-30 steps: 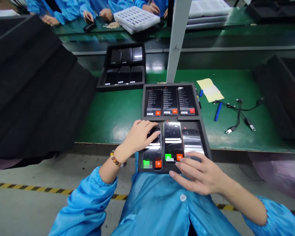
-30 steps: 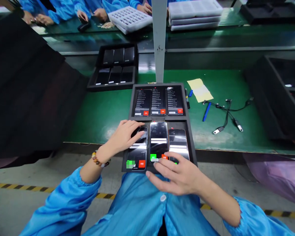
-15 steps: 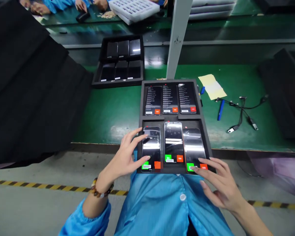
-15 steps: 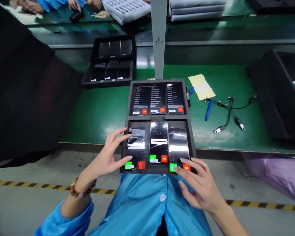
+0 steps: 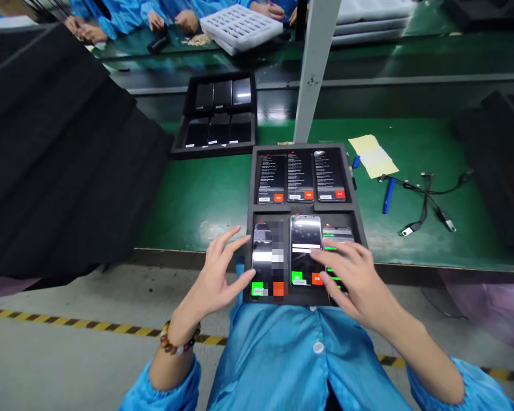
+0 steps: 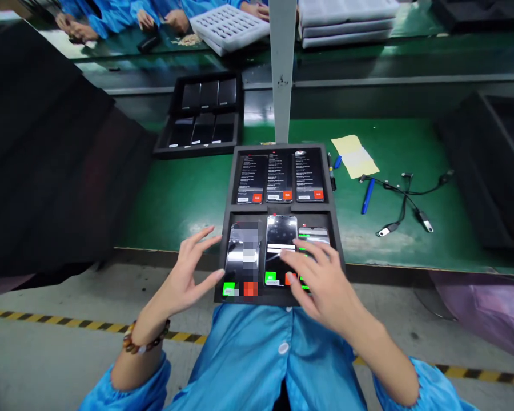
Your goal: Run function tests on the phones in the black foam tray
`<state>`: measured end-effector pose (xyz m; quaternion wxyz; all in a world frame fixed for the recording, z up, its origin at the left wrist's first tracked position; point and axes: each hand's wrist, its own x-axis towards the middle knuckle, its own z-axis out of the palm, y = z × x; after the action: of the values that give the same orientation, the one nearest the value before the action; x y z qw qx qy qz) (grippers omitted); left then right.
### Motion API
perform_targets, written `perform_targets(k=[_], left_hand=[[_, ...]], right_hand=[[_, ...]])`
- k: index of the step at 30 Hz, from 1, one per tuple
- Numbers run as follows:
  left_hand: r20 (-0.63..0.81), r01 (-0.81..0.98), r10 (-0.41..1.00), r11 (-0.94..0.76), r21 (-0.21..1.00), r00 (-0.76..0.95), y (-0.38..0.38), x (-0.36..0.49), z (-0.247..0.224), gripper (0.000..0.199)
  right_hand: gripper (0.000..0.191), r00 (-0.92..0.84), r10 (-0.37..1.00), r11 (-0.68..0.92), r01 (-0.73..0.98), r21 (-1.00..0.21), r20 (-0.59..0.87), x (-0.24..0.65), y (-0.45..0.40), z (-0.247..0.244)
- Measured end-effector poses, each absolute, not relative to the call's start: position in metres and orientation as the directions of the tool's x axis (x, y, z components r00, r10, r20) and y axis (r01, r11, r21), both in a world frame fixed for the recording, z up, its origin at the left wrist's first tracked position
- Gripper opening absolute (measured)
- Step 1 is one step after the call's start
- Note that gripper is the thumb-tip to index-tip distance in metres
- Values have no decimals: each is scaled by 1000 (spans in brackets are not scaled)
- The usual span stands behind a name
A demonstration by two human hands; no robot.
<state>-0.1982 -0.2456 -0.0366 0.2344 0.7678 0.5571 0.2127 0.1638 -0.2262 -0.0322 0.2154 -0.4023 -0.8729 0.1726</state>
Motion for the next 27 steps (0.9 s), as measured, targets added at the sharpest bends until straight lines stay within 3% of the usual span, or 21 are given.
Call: perform_targets(k=[6,11,15,20,25,27], left_hand=[[110,788,932,-351,506,344,-210,-184,-38,35],[95,766,879,-456,453,467,-165,-155,-34,34],[38,760,849,-491,425,527,-144,-127,-34,36],[-21,809,865,-459,367,501,-131,-97,-36,38],[-39,767,858,-437,470,513,-134,-115,-25,36],[-25,740,844,-455,495,535,-149,-135,-17,44]], right_hand=[[43,-372,918,387,775,-500,134,197,-186,-48],[40,-461,876,464,721,-514,143,170,-147,-46],[42,-479,864,499,768,-401,157,151,-134,-43],[40,-471,872,483,782,-393,134,149,-138,-51],[39,-465,881,444,755,-483,84,171,-149,-42],[53,-468,876,458,736,-499,113,190,-165,-33]])
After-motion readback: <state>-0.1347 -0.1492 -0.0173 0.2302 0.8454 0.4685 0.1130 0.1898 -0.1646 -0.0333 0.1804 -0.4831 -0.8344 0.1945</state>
